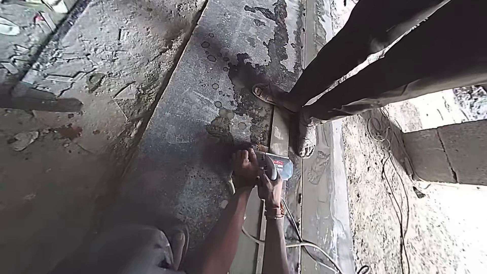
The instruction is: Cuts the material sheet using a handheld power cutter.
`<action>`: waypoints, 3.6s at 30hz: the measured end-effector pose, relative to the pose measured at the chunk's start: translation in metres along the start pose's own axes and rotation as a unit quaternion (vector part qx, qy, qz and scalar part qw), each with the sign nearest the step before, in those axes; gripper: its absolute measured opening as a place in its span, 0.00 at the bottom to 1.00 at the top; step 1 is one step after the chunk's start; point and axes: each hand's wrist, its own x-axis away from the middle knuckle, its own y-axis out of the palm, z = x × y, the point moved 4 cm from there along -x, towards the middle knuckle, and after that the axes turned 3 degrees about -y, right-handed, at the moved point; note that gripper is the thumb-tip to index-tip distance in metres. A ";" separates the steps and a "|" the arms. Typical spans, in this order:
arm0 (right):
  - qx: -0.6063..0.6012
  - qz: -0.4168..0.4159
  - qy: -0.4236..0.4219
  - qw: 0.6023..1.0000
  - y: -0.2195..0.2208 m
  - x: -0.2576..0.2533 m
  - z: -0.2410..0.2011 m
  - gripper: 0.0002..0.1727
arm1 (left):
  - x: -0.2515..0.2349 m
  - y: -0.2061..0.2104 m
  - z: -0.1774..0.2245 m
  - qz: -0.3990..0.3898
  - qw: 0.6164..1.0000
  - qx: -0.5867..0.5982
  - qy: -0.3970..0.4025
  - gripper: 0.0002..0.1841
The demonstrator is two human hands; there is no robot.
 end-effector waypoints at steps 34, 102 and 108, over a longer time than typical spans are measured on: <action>0.174 0.087 0.098 0.976 0.004 -0.005 -0.040 0.32 | -0.046 -0.025 0.007 -0.438 0.888 -0.138 -0.030 0.23; 0.170 0.095 0.094 0.976 0.016 -0.051 -0.060 0.32 | -0.081 0.010 0.019 -0.569 0.818 -0.070 0.038 0.33; 0.175 0.098 0.084 0.976 0.017 -0.055 -0.062 0.32 | -0.083 0.016 0.021 -0.566 0.820 -0.079 0.029 0.34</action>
